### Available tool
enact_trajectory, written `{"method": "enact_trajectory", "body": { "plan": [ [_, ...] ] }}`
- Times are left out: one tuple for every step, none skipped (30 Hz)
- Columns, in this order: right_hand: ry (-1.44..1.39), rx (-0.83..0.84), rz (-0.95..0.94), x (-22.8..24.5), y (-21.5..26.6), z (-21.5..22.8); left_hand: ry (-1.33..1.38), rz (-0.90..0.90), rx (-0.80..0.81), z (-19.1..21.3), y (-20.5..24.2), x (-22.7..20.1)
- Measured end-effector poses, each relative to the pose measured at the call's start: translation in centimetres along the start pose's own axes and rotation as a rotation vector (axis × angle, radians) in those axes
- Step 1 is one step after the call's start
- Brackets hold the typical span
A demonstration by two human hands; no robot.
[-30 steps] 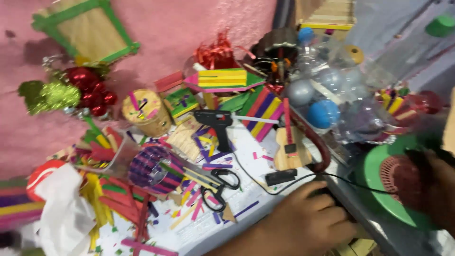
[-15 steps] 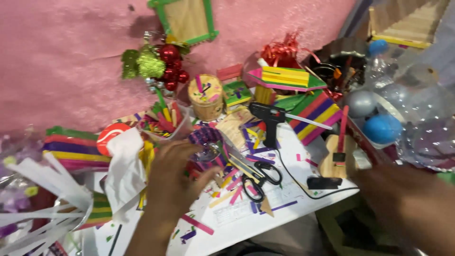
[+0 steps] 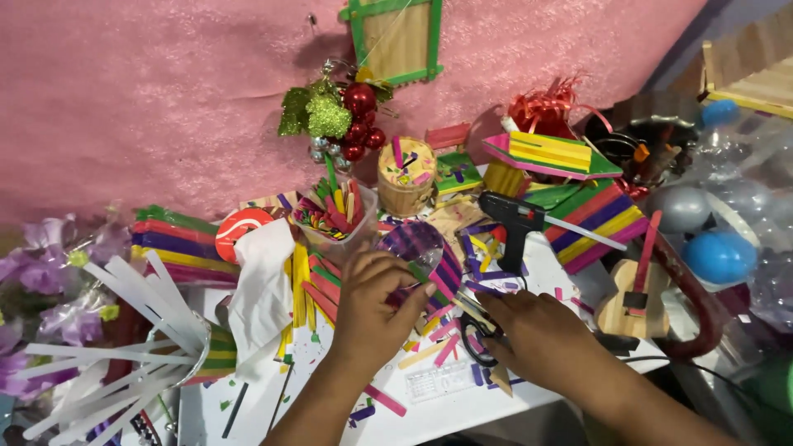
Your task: Decorating a plastic bottle by gluing colored popsicle sticks to its exterior and trimming materials with scissors.
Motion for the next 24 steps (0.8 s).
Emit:
{"method": "enact_trajectory", "body": {
  "plan": [
    [0.004, -0.002, 0.003, 0.1, -0.1, 0.0, -0.001, -0.001, -0.005, 0.3, 0.1, -0.1],
    [0.013, -0.003, -0.006, 0.0, -0.1, 0.0, 0.051, 0.042, -0.026, 0.7, 0.2, 0.2],
    [0.020, -0.003, -0.017, -0.1, -0.1, -0.1, 0.105, 0.085, -0.044, 1.1, 0.4, 0.4],
    [0.022, -0.004, -0.015, -0.1, -0.2, -0.6, 0.104, 0.085, -0.047, 1.4, 0.6, 0.5],
    [0.021, -0.037, -0.014, -0.1, -0.3, -0.7, 0.170, 0.176, -0.039, 1.5, 0.9, 1.4],
    [0.020, -0.069, -0.013, -0.1, -0.3, -0.7, 0.236, 0.267, -0.030, 1.5, 1.2, 2.3],
    [0.023, -0.072, -0.013, 0.1, -0.2, -0.5, 0.237, 0.263, -0.033, 1.6, 1.3, 2.3],
    [0.001, -0.037, -0.041, -0.2, -0.2, -0.6, 0.374, 0.402, -0.054, 1.5, 1.9, 3.5],
    [-0.022, 0.001, -0.071, -0.4, 0.0, -0.8, 0.513, 0.541, -0.073, 1.1, 2.6, 4.6],
    [-0.020, -0.001, -0.073, -0.3, 0.4, -1.0, 0.514, 0.539, -0.073, 1.1, 2.7, 4.8],
    [-0.071, -0.095, -0.038, 0.0, 0.6, -0.2, 0.533, 0.584, -0.101, 1.2, 3.0, 5.4],
    [-0.122, -0.189, -0.003, 0.3, 0.9, 0.7, 0.552, 0.628, -0.129, 1.4, 3.2, 6.0],
    [-0.121, -0.189, 0.001, 0.4, 1.2, 0.9, 0.551, 0.628, -0.133, 1.4, 3.1, 5.9],
    [-0.116, -0.219, -0.002, 0.4, 1.6, 1.5, 0.621, 0.689, -0.155, 1.1, 3.4, 6.3],
    [-0.112, -0.250, -0.005, 0.4, 2.0, 2.0, 0.691, 0.749, -0.175, 0.8, 3.7, 6.6],
    [-0.112, -0.252, -0.003, 0.2, 1.8, 1.7, 0.690, 0.747, -0.176, 0.4, 3.8, 7.2],
    [-0.028, -0.281, 0.054, 0.6, 1.9, 1.5, 0.879, 0.773, -0.223, -0.5, 4.3, 7.9],
    [0.056, -0.310, 0.112, 1.0, 2.0, 1.3, 1.068, 0.796, -0.271, -1.4, 4.7, 8.6],
    [0.056, -0.313, 0.113, 1.2, 2.0, 1.8, 1.067, 0.793, -0.271, -1.4, 4.7, 8.6],
    [0.004, -0.196, 0.070, 0.9, 1.7, 1.2, 1.121, 0.820, -0.283, -1.7, 4.9, 8.6],
    [-0.047, -0.077, 0.027, 0.7, 1.6, 0.5, 1.177, 0.849, -0.294, -2.0, 5.1, 8.7],
    [-0.048, -0.079, 0.027, 1.0, 1.6, 1.0, 1.176, 0.848, -0.293, -1.9, 5.1, 8.8],
    [-0.101, -0.025, -0.045, 0.6, 1.6, 1.0, 1.216, 0.815, -0.279, -2.0, 4.9, 8.6],
    [-0.154, 0.029, -0.118, 0.2, 1.6, 1.0, 1.256, 0.782, -0.264, -2.0, 4.7, 8.4]
  ]
}}
Point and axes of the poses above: each hand's wrist, its own y-axis away from the middle knuckle, its own z-axis out of the back of the hand, x = y × z, the point moved 10 cm from there along -y, towards the middle knuckle, and after that the axes turned 6 degrees about y, right-handed, at the moved point
